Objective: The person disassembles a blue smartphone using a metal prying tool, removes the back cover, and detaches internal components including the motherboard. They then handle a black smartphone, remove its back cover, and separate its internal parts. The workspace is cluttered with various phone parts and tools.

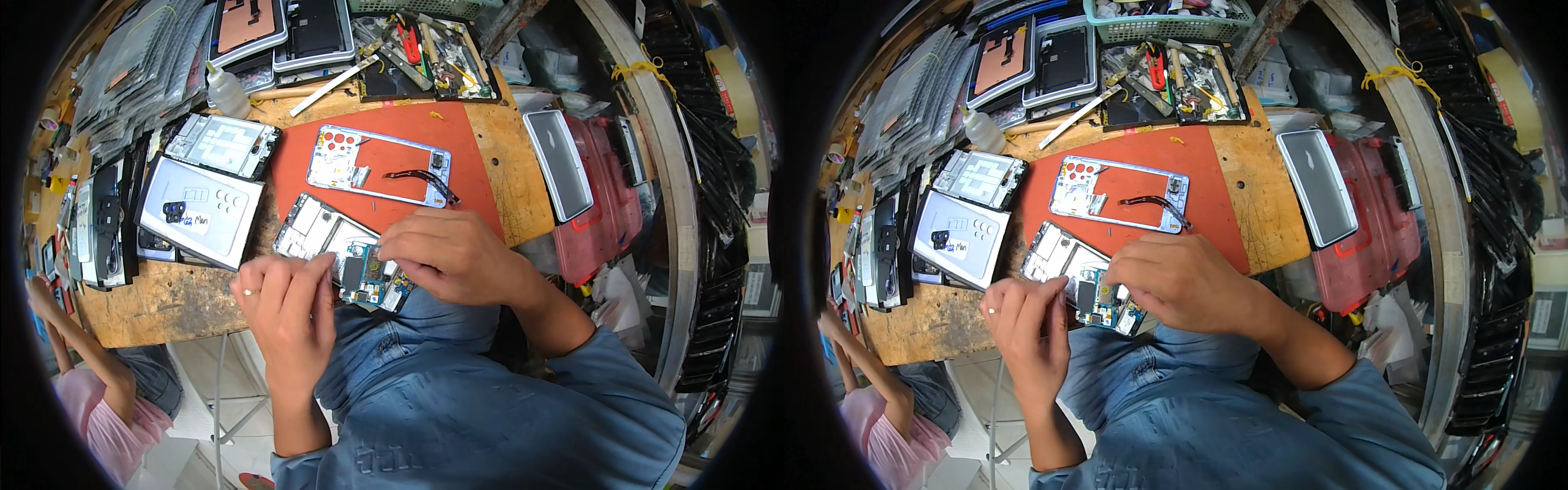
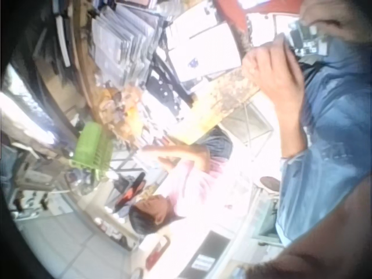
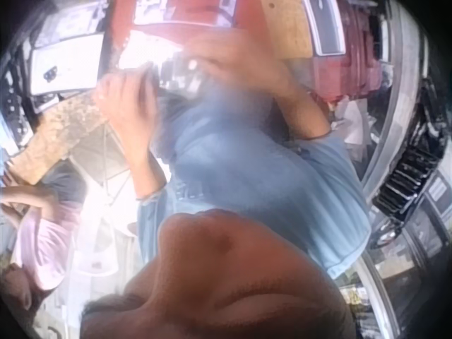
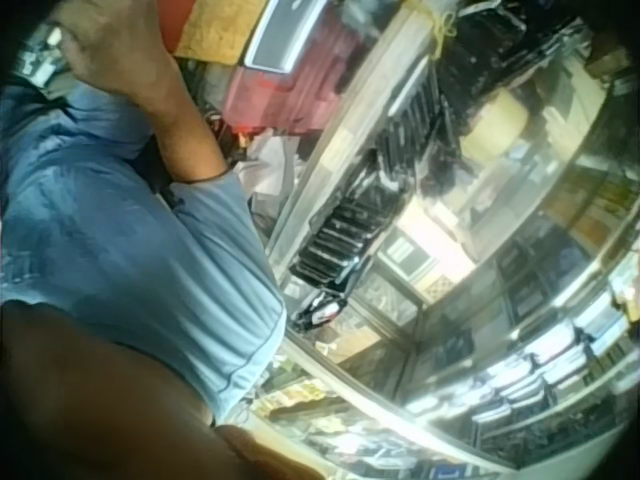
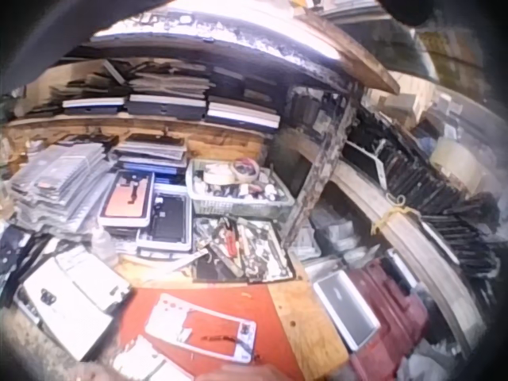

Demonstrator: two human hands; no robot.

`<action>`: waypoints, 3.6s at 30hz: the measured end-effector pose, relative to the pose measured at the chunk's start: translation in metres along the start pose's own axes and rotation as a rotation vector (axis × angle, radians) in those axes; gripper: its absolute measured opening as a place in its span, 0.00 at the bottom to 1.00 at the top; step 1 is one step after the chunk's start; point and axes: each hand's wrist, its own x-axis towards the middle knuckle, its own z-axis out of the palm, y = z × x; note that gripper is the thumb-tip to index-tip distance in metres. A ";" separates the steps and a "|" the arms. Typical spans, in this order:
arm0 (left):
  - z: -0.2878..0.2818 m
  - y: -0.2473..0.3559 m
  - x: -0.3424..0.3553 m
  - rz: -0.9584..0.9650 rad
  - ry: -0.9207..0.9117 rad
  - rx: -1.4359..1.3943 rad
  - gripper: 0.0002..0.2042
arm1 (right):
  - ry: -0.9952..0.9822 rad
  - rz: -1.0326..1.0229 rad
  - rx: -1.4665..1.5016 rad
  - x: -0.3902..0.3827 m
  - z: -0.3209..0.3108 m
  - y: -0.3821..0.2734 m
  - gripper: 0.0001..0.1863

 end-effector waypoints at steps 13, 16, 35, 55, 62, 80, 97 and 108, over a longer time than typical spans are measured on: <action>-0.010 -0.009 0.053 0.179 -0.197 0.008 0.10 | 0.016 -0.011 0.040 0.004 0.000 0.005 0.13; -0.011 -0.002 0.068 0.285 -0.289 0.076 0.09 | 0.017 -0.015 0.052 0.004 0.001 0.007 0.14; -0.006 -0.014 0.114 0.388 -0.730 -0.124 0.06 | 0.077 -0.075 0.128 0.000 0.008 0.017 0.13; -0.029 -0.027 0.081 0.059 -0.416 0.053 0.05 | 0.055 -0.053 0.134 -0.003 0.008 0.021 0.13; -0.029 -0.024 0.057 -0.029 -0.372 -0.041 0.04 | 0.075 -0.052 0.118 -0.004 0.009 0.020 0.12; -0.032 -0.017 0.050 -0.210 -0.276 -0.190 0.05 | 0.047 -0.036 0.062 -0.004 0.006 0.018 0.13; -0.042 -0.016 0.046 -0.024 -0.233 -0.021 0.05 | 0.037 -0.039 0.062 -0.003 0.005 0.017 0.13; -0.035 -0.011 0.043 0.063 -0.295 0.009 0.10 | 0.021 -0.027 0.054 -0.004 0.004 0.016 0.14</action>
